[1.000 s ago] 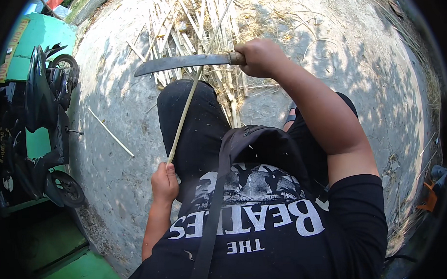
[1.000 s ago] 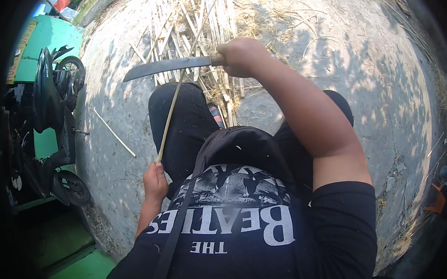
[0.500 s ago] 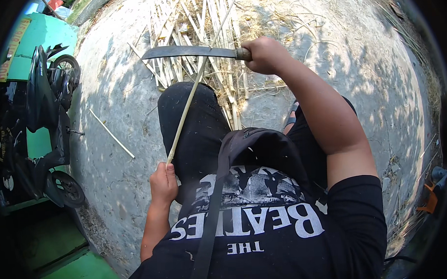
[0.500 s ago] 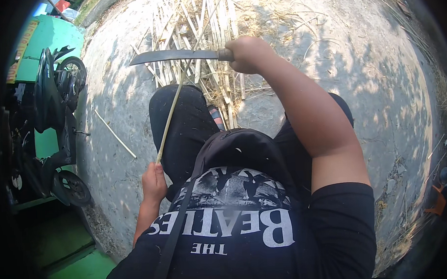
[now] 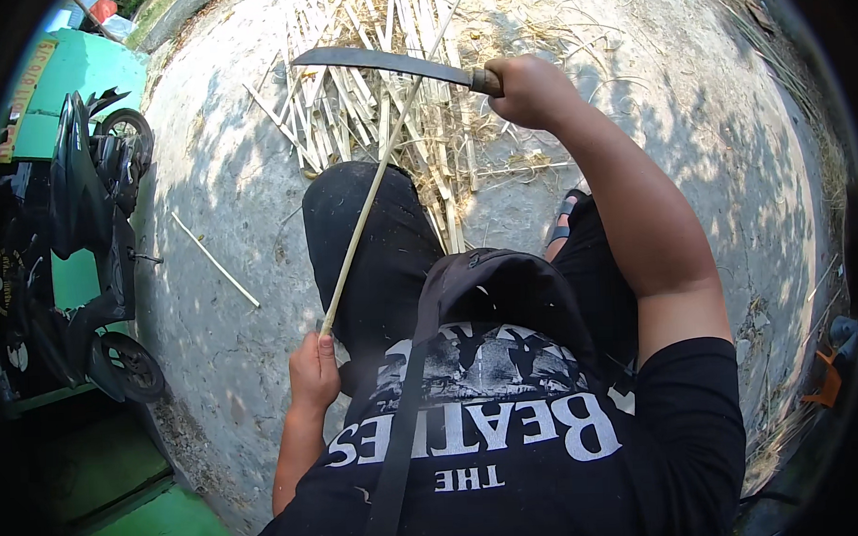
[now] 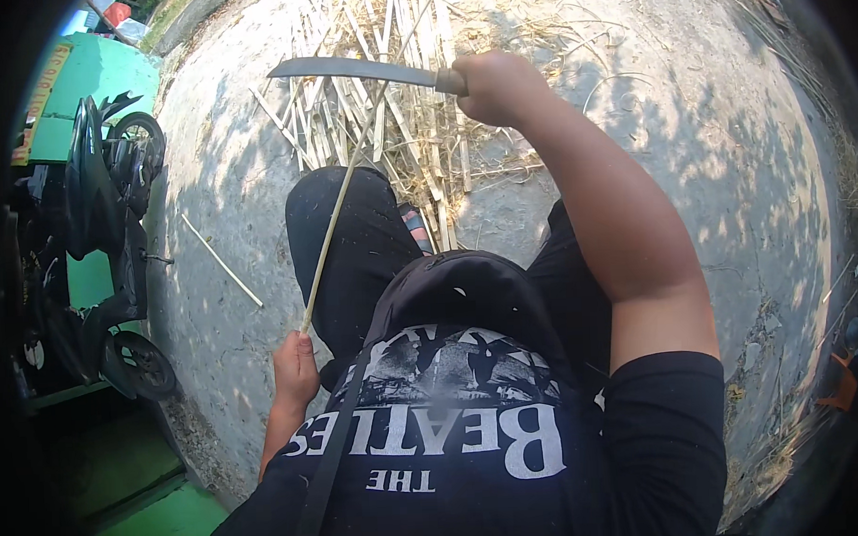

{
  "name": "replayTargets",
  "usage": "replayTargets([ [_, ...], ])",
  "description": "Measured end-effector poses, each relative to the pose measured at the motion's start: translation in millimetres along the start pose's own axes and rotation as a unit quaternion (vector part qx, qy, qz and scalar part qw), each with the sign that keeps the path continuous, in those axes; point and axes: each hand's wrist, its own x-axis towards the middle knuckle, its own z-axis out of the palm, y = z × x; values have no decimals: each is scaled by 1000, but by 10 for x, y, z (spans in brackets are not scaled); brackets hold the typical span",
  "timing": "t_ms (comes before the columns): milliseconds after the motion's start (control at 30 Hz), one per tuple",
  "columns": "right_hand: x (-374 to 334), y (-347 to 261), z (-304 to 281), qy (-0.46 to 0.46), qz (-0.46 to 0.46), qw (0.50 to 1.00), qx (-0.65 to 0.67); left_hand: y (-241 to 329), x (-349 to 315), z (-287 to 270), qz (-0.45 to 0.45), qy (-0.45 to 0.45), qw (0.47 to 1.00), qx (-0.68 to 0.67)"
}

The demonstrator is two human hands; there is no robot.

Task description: The person shaves and scrapes bamboo sticks using a knife.

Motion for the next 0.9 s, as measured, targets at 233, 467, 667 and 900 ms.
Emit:
replayTargets([
  [233,-93,-201,66,-21,-96,995,-21,-5,38,-120,-31,-35,999,-12],
  [467,-70,-54,215,-41,-116,992,26,-157,-56,57,-18,1,1000,11],
  [667,-29,67,141,-5,-12,993,113,-99,-28,65,-28,13,999,25],
  [900,-217,-412,49,-85,-118,989,-13,-72,-54,20,-8,29,998,51],
])
